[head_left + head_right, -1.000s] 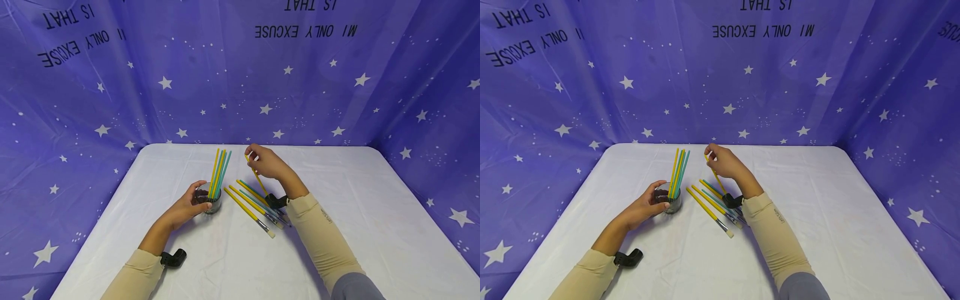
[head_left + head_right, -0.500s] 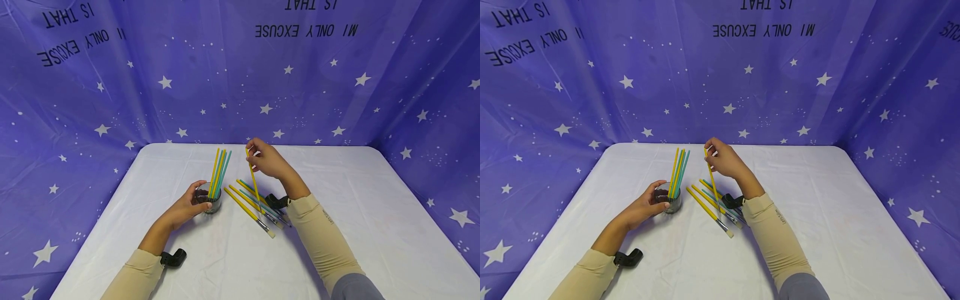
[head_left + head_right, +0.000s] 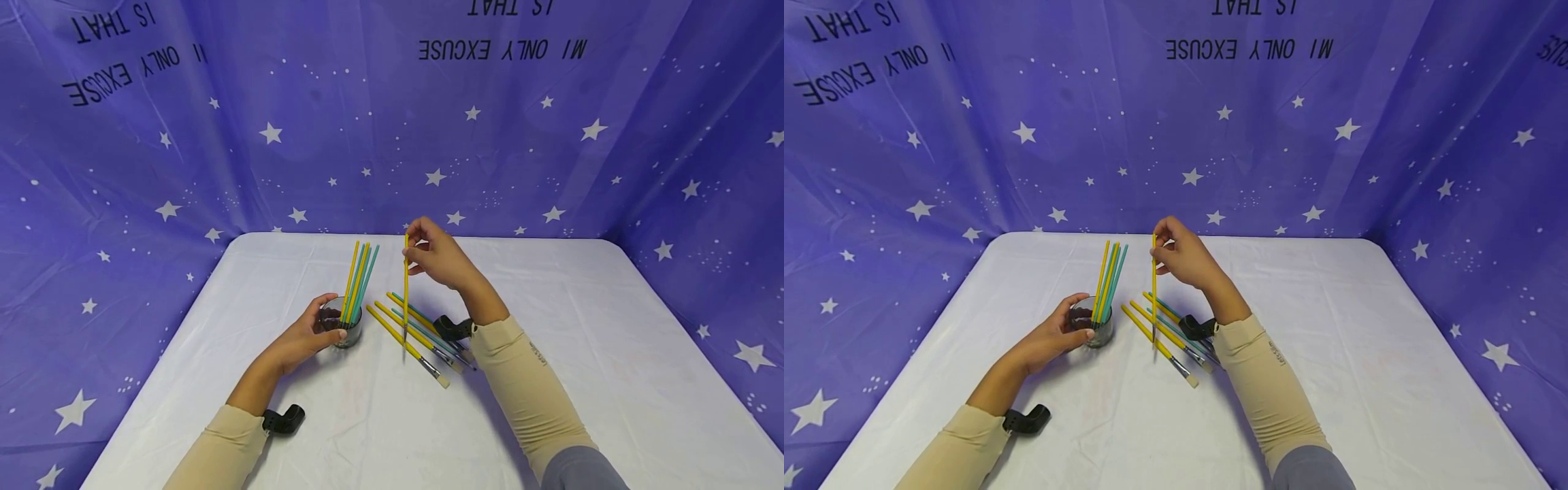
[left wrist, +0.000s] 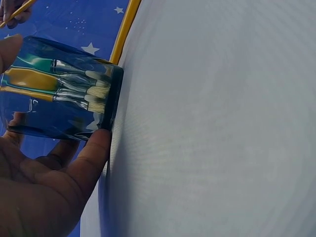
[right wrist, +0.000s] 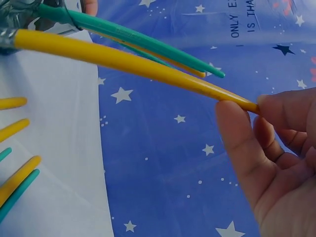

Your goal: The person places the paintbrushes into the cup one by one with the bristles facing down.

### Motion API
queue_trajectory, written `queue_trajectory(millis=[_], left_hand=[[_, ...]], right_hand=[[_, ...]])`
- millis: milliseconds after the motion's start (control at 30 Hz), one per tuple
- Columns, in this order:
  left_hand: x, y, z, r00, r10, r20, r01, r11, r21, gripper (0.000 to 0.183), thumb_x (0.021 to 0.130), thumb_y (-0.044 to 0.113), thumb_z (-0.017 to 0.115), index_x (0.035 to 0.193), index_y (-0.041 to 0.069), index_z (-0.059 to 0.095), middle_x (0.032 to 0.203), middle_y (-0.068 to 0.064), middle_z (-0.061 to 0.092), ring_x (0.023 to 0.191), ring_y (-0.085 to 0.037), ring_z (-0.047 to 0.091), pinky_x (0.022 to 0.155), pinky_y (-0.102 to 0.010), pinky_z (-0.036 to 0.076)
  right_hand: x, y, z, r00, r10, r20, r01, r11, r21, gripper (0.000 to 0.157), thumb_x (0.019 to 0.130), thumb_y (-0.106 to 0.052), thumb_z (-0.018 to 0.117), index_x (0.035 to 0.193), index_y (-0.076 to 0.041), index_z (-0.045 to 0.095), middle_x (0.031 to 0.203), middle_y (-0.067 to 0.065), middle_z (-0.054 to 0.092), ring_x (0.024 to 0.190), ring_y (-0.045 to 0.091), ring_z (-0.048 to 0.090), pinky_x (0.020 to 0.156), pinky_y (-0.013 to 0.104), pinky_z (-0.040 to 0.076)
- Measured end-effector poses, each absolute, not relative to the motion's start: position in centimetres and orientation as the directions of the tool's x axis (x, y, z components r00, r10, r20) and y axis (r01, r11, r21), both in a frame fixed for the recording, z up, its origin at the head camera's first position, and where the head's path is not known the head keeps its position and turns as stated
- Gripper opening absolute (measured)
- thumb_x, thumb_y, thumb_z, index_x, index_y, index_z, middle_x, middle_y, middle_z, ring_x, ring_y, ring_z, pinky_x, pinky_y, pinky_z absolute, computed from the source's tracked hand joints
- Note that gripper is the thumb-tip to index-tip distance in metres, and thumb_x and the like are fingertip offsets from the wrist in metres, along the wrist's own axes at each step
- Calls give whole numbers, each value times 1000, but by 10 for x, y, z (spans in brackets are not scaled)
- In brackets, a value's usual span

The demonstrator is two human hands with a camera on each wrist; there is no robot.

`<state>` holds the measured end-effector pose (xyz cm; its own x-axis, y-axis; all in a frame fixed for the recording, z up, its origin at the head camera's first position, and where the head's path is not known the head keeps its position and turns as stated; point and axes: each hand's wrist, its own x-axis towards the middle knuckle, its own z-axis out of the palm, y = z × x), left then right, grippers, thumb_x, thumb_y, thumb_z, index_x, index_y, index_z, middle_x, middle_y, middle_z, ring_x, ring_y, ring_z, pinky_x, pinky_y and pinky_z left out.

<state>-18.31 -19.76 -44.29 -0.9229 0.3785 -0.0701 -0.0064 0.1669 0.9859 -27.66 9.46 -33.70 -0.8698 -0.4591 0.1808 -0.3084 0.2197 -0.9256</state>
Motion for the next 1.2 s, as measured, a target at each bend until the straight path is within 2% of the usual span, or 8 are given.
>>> queue_trajectory(millis=[200,433,800,1000,1200], left_hand=[[-183,-197,-442,-925,373,-77,-12,173,985,82,92,12,70,155,12,17,139,-24,46,128,-35,45,97,-34,41],[-183,-197,-442,-925,371,-79,-13,175,984,82,92,12,70,155,12,17,140,-23,46,129,-35,45,100,-38,39],[-184,-196,-442,-923,377,-83,-21,166,986,82,92,11,69,155,12,16,142,-25,44,131,-36,44,100,-38,40],[-183,-198,-442,-923,378,-73,-9,170,985,82,92,12,69,155,12,16,141,-24,45,129,-36,45,97,-34,42],[-184,-198,-443,-923,380,-61,3,166,986,82,92,12,69,155,11,16,140,-24,46,128,-36,46,96,-33,42]], right_hand=[[-274,94,-334,-869,-442,222,-318,157,-935,25,98,-1,57,118,-1,42,101,15,47,89,30,63,75,52,56],[-271,92,-326,-870,-395,295,-357,91,-930,24,98,0,57,114,-4,41,99,13,45,87,27,63,72,41,58],[-269,78,-317,-853,-280,441,-424,-121,-897,22,96,6,55,109,-5,41,95,11,47,81,19,63,68,35,58],[-267,64,-324,-869,-246,428,-390,-189,-901,23,96,8,55,107,-7,41,94,10,46,80,18,61,67,35,58],[-266,50,-339,-889,-247,385,-355,-157,-921,22,96,8,54,109,-4,41,93,10,45,77,19,60,68,36,58]])
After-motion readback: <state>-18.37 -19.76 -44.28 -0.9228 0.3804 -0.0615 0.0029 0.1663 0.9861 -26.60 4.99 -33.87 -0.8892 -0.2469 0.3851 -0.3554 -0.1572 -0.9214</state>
